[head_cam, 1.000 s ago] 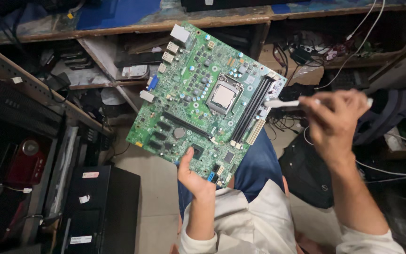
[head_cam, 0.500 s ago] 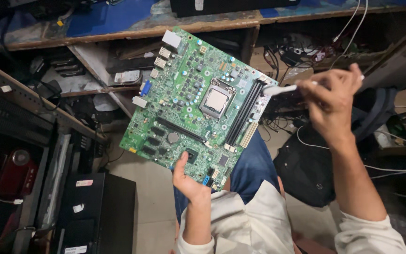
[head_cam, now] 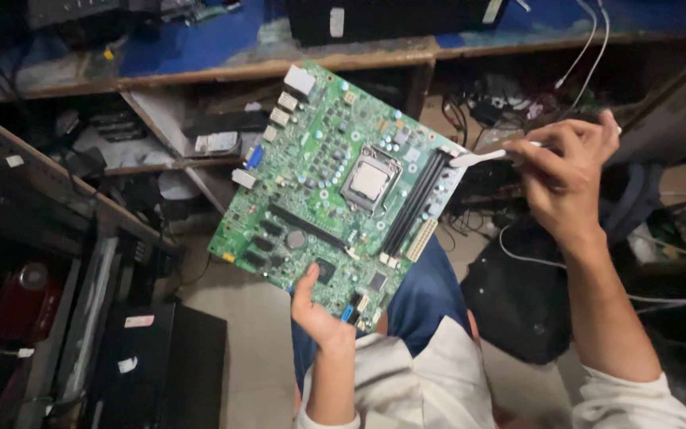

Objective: The person sits holding a desktop motherboard on their lap and brushes its surface, ports, and slots with a toothbrush, rotating the board to reach different areas. They then carry the board to a workbench and place it onto an open computer case.

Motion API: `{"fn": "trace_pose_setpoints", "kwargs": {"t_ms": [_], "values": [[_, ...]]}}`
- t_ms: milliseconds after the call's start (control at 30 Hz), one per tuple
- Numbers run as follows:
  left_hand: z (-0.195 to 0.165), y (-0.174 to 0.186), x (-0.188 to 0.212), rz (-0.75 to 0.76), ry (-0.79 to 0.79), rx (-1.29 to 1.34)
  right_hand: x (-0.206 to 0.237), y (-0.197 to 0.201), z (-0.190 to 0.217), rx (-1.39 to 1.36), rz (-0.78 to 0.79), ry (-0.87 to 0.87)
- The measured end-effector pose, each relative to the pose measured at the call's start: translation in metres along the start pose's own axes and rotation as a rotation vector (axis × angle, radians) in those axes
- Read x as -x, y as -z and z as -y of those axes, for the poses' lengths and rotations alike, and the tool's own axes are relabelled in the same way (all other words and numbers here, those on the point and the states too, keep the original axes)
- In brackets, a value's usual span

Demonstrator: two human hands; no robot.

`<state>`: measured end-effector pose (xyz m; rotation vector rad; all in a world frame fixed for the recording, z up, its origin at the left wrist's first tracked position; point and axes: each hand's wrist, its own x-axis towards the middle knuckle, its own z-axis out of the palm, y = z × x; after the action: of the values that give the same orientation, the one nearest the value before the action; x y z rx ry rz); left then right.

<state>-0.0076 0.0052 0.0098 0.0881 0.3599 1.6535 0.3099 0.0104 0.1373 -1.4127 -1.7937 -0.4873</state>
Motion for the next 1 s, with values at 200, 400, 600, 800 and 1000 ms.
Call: {"fn": "trace_pose_setpoints", "kwargs": {"t_ms": [200,400,600,800,1000], "values": [[0.002,0.009,-0.001,-0.094,-0.02,-0.029,0.014,-0.006,0.008,-0.186,0.128,0.043],[0.009,0.016,-0.005,-0.059,-0.009,0.005,0.005,-0.006,-0.009,-0.081,0.065,-0.01],[0.01,0.016,-0.004,-0.07,-0.022,-0.022,0.01,-0.011,-0.011,-0.189,0.076,-0.001],[0.006,0.012,0.0,-0.057,-0.023,0.001,0.011,-0.005,-0.013,-0.137,0.101,0.038],[0.005,0.011,0.003,-0.032,-0.014,0.031,0.008,0.002,0.001,-0.019,0.062,-0.042]]}}
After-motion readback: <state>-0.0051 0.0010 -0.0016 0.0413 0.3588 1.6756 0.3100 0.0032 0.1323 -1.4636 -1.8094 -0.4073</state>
